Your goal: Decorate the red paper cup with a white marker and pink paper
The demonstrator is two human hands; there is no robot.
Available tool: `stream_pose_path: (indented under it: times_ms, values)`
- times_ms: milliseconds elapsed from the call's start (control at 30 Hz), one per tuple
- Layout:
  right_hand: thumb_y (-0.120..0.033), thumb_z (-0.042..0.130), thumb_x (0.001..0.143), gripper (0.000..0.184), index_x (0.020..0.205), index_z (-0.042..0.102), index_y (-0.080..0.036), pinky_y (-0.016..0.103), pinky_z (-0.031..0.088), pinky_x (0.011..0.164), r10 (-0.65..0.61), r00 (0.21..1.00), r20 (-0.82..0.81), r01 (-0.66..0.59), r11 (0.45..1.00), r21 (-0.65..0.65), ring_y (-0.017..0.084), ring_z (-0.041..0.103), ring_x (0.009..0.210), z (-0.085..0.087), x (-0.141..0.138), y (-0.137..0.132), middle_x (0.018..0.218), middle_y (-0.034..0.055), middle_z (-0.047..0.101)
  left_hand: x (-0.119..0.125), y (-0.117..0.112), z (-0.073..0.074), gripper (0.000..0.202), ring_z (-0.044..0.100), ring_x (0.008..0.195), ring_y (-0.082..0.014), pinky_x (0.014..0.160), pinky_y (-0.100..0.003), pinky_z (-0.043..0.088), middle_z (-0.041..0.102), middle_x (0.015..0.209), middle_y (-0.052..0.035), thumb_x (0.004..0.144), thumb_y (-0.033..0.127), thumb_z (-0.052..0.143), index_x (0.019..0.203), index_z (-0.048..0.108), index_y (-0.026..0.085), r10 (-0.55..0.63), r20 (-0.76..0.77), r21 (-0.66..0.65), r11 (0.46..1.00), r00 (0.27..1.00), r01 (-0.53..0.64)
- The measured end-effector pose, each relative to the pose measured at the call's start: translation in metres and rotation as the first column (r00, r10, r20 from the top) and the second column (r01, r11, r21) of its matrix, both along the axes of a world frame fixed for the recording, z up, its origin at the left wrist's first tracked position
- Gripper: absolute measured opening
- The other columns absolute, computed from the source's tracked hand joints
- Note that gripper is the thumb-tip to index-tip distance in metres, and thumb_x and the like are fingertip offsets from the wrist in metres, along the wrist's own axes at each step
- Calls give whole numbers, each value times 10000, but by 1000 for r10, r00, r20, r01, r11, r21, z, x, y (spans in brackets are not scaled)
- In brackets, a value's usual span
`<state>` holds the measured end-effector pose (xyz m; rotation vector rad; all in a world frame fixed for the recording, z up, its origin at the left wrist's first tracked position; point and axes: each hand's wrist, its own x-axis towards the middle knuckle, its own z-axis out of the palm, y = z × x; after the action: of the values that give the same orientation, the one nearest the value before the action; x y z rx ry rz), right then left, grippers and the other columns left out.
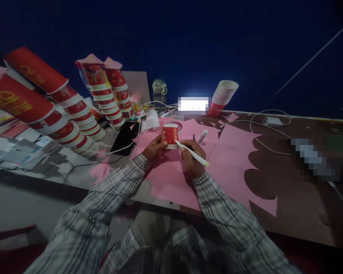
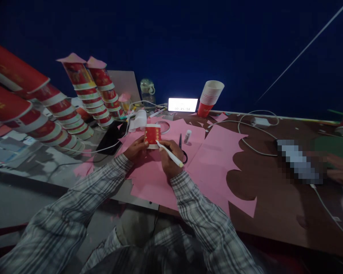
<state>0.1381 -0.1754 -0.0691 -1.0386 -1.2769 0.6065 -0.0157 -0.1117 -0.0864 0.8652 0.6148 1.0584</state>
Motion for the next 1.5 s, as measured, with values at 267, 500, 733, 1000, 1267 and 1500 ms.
stream_pose_path:
  times_ms: [267,500,733,1000,1267,1500]
  values:
    - [-289,571,862,179,975,677,-199,348,544,710,-27,999,17,27,1000,9,192,647,799,-2,-1,3,855,49,676,0,1,2,538,663,794,-160,749,-280,498,677,816,-16,612,314,861,1081,645,164,-13,-17,43,999,1000,14]
    - [-296,572,840,162,923,675,-203,337,543,672,-2,1000,18,3,1000,-3,193,645,770,-2,1,1,812,39,668,2,0,2,482,652,762,-149,738,-279,497,695,848,-32,586,303,869,987,647,156,14,-5,26,1000,1000,-14]
    - [-278,566,852,163,949,673,-203,351,549,698,-16,1000,14,15,1000,24,192,647,776,0,0,1,852,46,673,1,0,2,460,649,777,-152,742,-285,493,696,881,-38,588,293,867,969,655,149,7,-5,29,1000,1000,-7]
    - [-281,553,868,178,975,671,-201,337,550,697,-33,998,51,32,999,14,190,651,797,-1,-1,2,857,47,671,2,0,3,481,623,744,-137,719,-270,478,668,831,-19,593,304,862,996,648,152,7,-32,52,999,999,-6]
    - [-284,575,860,185,991,679,-204,347,546,708,-6,1000,22,5,1000,24,188,643,793,-2,0,3,891,52,670,3,-1,5,477,608,722,-116,684,-246,477,662,827,-3,573,314,866,978,663,166,1,-30,49,999,1000,0]
    - [-298,585,859,174,971,664,-191,332,535,656,-17,998,-53,15,999,-33,155,598,661,-4,-2,3,774,23,639,1,0,2,523,621,762,-145,727,-277,466,665,829,-19,606,301,843,1073,657,158,-20,-32,56,998,999,22]
